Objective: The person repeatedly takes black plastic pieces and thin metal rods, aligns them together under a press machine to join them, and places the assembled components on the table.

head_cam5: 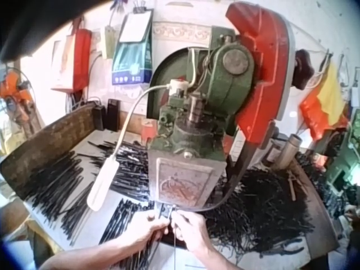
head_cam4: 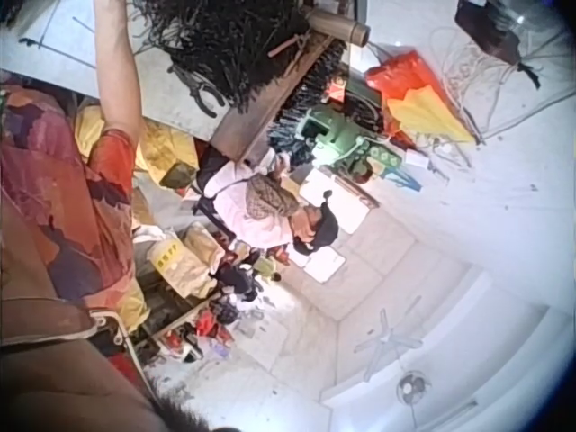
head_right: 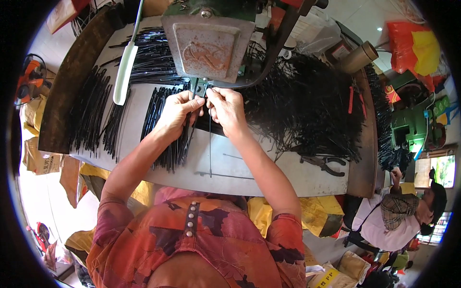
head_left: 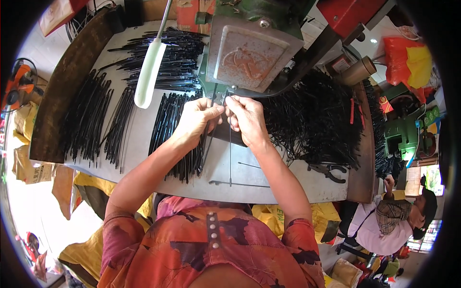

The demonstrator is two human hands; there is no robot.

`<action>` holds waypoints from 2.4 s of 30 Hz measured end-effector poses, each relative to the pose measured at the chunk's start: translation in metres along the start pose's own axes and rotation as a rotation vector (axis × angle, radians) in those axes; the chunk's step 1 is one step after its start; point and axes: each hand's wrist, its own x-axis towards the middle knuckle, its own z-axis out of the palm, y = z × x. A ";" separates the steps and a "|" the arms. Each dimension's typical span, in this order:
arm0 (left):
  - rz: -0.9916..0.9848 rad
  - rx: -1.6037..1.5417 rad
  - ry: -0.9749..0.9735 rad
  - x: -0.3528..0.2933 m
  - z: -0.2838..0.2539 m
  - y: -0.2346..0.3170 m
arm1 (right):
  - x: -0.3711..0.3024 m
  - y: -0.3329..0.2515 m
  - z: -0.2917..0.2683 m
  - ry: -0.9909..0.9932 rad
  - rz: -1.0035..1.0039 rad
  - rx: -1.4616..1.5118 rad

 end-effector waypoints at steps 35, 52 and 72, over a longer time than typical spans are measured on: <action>0.000 0.074 -0.052 0.002 -0.007 0.005 | 0.000 -0.002 -0.002 -0.058 0.033 0.046; 0.030 0.017 0.161 -0.002 0.012 0.000 | -0.004 -0.009 -0.012 -0.064 0.087 -0.028; 0.199 1.394 0.276 -0.041 -0.076 0.065 | -0.064 -0.044 -0.089 -0.231 -0.476 -1.728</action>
